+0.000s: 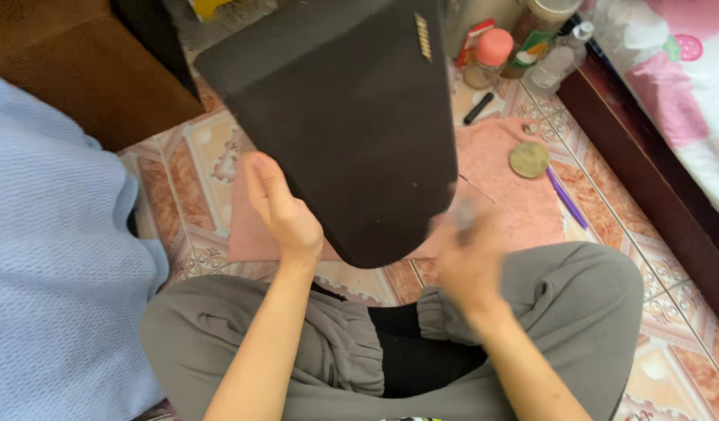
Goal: The person cleans the inside and outside of a black speaker grille using a purple toothbrush, a small round sponge, and a spray bottle. They scrub the interior mesh, wipe the surface, and spray the exterior before brushing it again.
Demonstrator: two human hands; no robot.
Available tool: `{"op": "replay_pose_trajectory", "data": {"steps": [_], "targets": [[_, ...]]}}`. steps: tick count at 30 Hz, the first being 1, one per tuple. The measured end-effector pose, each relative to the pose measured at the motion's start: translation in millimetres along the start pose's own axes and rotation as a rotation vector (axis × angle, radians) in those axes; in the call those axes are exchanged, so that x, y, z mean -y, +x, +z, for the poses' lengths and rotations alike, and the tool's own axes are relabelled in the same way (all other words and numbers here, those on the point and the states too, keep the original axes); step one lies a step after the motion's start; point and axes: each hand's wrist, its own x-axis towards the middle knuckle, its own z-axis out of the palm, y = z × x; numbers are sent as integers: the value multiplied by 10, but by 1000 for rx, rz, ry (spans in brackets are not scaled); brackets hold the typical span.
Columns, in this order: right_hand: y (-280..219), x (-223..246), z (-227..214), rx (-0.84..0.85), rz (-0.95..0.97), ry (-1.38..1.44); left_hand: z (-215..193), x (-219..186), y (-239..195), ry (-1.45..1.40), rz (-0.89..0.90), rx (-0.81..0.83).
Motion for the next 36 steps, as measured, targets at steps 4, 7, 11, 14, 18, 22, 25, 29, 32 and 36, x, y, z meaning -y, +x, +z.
{"op": "replay_pose_trajectory", "data": {"steps": [4,7,11,14,18,22,25,29,32,36], "targets": [[-298,110,196,283,117,-91,14,-9,33,17,29,-57],[0,-437,-227,-216,323,-307,-54,-89,63,-7,42,-55],[132,-457,-489,-482,358,-132,-306,235,124,-6,80,-82],[90,-380,-426,-194,203,-234,-403,570,141,28,81,-139],[359,54,-292,-212,333,-92,-57,183,59,-48,43,-162],[442,234,-209,-88,440,-103,-236,283,122,-210,-33,-177],[-53,-53,52,160,9,-85,-273,551,78,16,-3,-179],[45,-209,-139,160,-22,-111,-14,201,16,-3,-32,-187],[27,-523,-387,-145,252,-155,-10,139,30,-37,-52,-188],[-600,-356,-530,299,220,-196,-197,415,123,-86,-88,-231]]}}
